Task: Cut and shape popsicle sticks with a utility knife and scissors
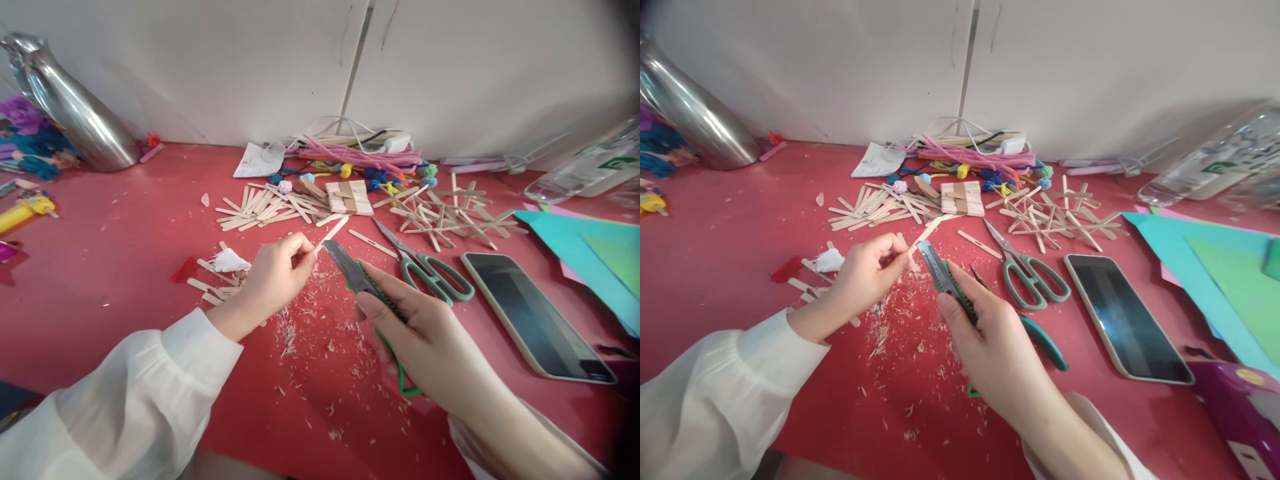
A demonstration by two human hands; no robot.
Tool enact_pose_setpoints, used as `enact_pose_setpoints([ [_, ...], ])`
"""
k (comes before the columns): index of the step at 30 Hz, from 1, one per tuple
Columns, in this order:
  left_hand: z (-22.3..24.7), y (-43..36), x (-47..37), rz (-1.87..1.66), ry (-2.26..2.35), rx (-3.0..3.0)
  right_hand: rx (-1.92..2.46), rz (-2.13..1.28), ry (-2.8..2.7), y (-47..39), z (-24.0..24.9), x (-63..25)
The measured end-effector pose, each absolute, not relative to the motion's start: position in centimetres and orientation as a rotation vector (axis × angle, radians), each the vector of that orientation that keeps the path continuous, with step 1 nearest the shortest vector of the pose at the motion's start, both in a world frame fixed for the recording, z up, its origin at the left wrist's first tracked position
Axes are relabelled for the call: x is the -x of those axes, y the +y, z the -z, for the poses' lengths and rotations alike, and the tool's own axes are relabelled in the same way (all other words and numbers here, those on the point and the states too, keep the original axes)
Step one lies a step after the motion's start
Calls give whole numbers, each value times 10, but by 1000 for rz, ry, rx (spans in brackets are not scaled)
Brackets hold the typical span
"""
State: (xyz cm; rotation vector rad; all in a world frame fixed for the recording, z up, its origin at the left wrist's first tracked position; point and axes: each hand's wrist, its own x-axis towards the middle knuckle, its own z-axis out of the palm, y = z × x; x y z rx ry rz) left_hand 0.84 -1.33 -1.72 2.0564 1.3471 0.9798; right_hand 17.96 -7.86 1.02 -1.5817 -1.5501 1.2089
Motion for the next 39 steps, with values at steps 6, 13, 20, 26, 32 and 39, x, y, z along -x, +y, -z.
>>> enact_pose_setpoints([
  [6,18,-13,-8,-969,1365,-2072,1611,-1281,-1517,-79,-11,-182],
  [13,18,-13,-9,-925,1422,-2165,1635,-1138,-1566,-78,-1,-184],
  [20,19,-14,-10,-820,1521,-2195,1638,-603,-1902,-77,15,-183],
  [26,18,-12,-10,-823,1490,-2156,1603,-237,-2056,-79,16,-181],
  [32,19,-12,-10,-915,1448,-2140,1642,-771,-1806,-77,5,-183],
  [39,20,-10,-8,-955,1431,-2154,1583,-1222,-1429,-78,-3,-177],
])
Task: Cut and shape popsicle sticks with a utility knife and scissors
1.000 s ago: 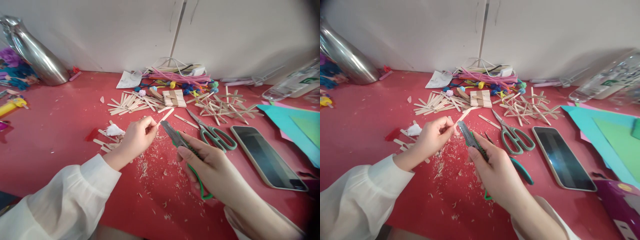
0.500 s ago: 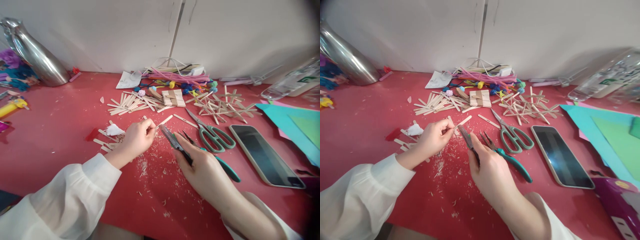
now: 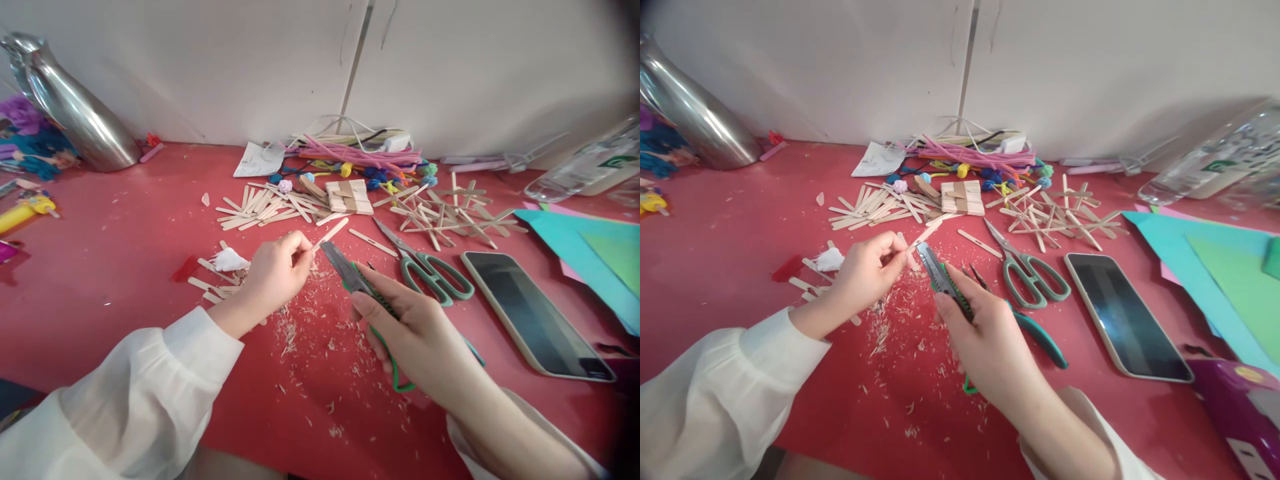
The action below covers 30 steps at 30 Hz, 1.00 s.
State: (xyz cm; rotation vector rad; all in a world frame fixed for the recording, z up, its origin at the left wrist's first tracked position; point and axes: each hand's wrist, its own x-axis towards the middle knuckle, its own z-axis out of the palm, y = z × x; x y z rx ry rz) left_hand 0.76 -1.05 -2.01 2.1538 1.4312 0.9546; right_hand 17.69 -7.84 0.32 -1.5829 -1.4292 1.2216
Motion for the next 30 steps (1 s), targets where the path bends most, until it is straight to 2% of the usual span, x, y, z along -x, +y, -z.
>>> enact_pose_setpoints([
  [5,21,-10,-8,-971,1435,-2149,1574,-1100,-1520,-78,5,-179],
  [21,21,-12,-8,-986,1429,-2121,1544,-1322,-1332,-82,-7,-173],
  [30,20,-12,-8,-1005,1420,-2119,1561,-1259,-1351,-82,-7,-172],
])
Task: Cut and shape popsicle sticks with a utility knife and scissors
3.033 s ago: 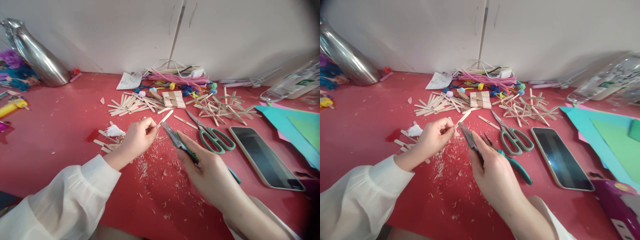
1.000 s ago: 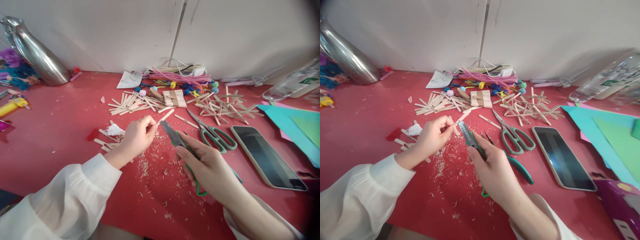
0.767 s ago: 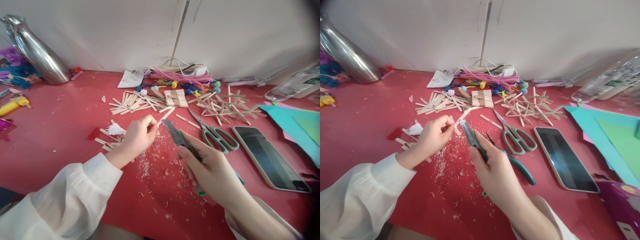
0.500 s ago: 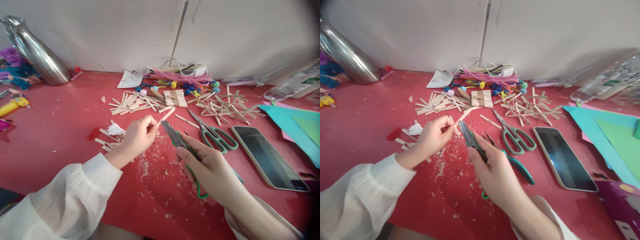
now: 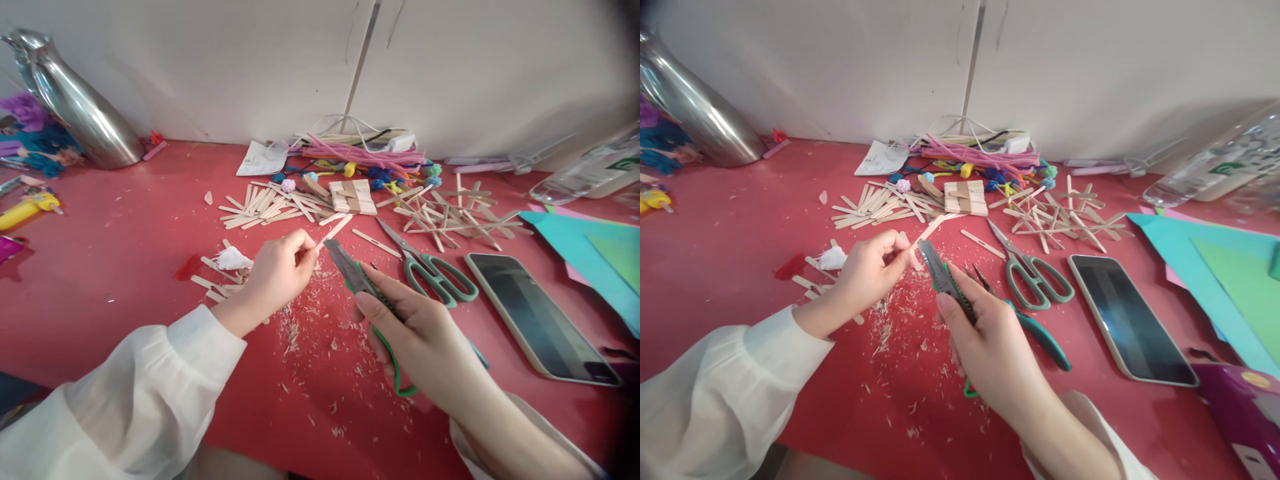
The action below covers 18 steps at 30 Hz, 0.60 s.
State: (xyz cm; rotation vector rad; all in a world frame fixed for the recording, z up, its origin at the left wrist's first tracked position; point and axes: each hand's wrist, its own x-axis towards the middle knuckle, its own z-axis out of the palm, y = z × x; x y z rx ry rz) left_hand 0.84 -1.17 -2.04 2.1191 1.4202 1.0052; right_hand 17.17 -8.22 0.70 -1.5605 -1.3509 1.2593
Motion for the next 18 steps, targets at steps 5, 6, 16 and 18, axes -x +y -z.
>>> enact_pose_setpoints([
  [5,20,-12,-9,-995,1426,-2110,1587,-1234,-1416,-81,-2,-176],
  [6,20,-12,-9,-988,1428,-2114,1595,-1208,-1453,-81,1,-177],
  [16,20,-14,-10,-925,1528,-2224,1644,-773,-1756,-81,18,-178],
  [18,19,-15,-10,-900,1535,-2217,1624,-645,-1804,-81,17,-178],
])
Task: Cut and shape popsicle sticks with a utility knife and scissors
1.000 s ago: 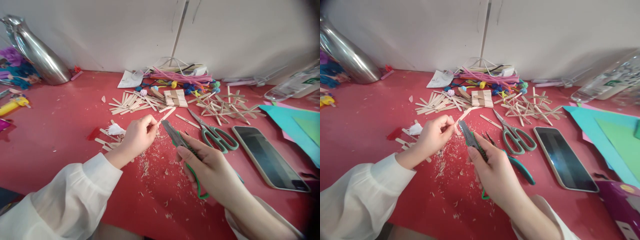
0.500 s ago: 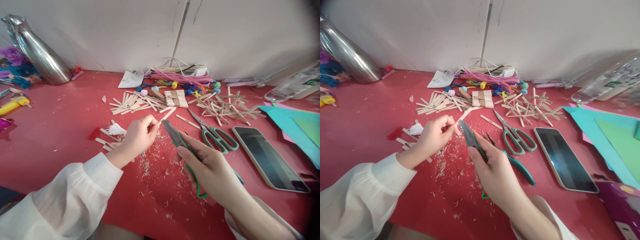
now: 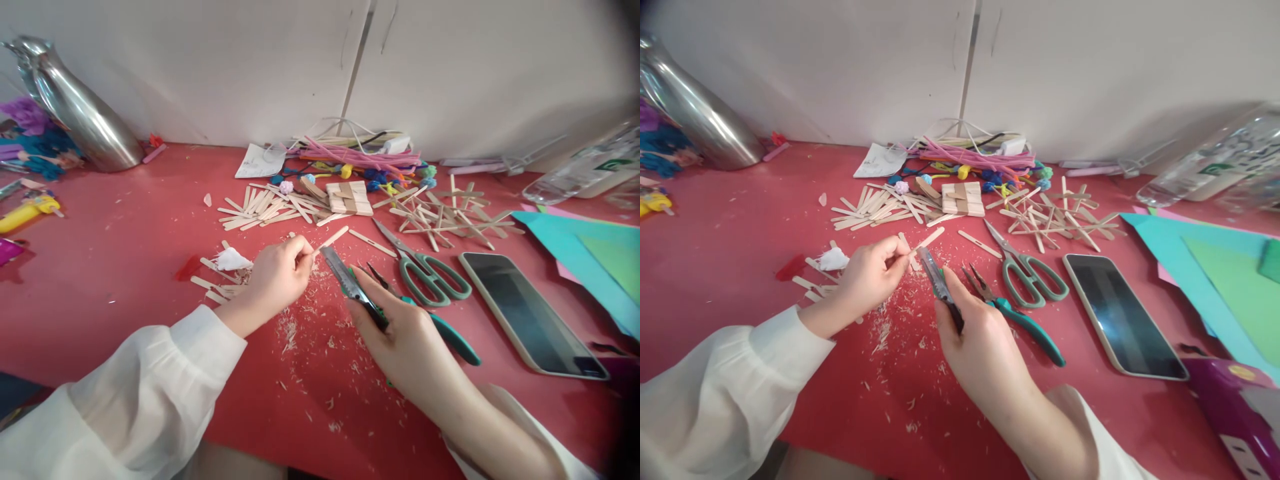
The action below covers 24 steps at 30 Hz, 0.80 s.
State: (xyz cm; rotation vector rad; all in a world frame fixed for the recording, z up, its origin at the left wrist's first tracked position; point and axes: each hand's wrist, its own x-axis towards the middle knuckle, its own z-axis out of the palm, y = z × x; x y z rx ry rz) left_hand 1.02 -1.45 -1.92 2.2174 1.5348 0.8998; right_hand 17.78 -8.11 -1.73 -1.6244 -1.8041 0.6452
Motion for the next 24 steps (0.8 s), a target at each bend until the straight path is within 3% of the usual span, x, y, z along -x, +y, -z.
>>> enact_pose_setpoints([
  [13,19,-14,-10,-843,1503,-2141,1509,-268,-1997,-77,17,-177],
  [19,20,-7,-5,-939,1436,-1943,1561,-346,-1928,-80,8,-183],
  [24,17,-7,-7,-988,1165,-1440,1614,-653,-1666,-75,0,-185],
])
